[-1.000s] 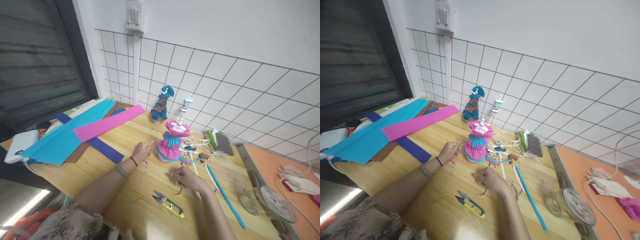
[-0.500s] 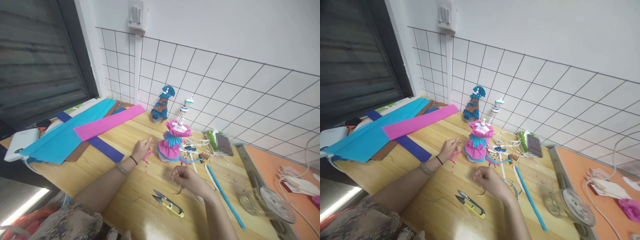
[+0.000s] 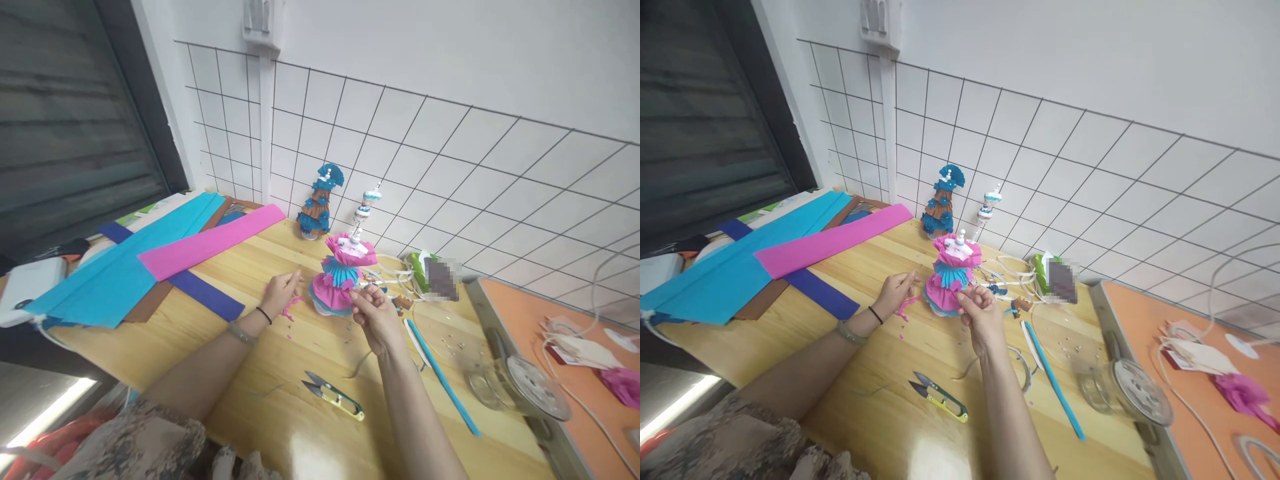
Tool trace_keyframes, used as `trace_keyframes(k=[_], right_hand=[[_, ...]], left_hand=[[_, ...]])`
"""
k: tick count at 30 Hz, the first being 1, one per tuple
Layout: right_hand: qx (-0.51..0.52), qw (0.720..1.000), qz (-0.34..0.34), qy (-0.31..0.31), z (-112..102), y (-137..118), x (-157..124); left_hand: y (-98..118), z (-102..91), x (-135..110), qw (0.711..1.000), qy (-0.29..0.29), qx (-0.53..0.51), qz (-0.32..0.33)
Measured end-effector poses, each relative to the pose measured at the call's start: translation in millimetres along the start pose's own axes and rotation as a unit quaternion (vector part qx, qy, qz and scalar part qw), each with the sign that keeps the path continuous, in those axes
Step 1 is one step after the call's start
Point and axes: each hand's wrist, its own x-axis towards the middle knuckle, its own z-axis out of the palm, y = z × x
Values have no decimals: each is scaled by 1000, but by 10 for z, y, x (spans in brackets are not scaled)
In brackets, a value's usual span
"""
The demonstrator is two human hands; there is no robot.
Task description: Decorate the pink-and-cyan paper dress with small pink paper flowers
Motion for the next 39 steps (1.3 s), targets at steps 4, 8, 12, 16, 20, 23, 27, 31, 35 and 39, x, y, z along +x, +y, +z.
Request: trace_keyframes(k=[4,8,12,16,20,23,27,31,35,39], right_hand=[[26,1000,-9,9,101,1,17],[30,999,-18,20,123,13,52],[33,999,-15,22,119,21,72],[37,999,-8,20,134,14,67],[39,999,-5,17,143,6,61],[42,999,-5,11,136,8,66],[46,999,-3,0,118,22,73],[47,999,1,1,115,28,64],[53,999,2,1,132,17,54],[62,998,3,3,143,7,50]], left_hand=[[-23,8,6,1000,-6,-20,-10],[-19,12,8,999,-9,-25,-30],[14,6,-3,999,-15,-24,-31],[38,-1,-14,999,-21,-19,-32],[38,1,-15,999,-24,-23,-41],[28,7,-12,999,-25,-24,-40],[16,11,-7,999,-25,-25,-35],[26,5,-9,999,-28,-27,-34],[52,-1,-14,999,-27,-30,-32],[59,3,-11,999,-22,-31,-27]])
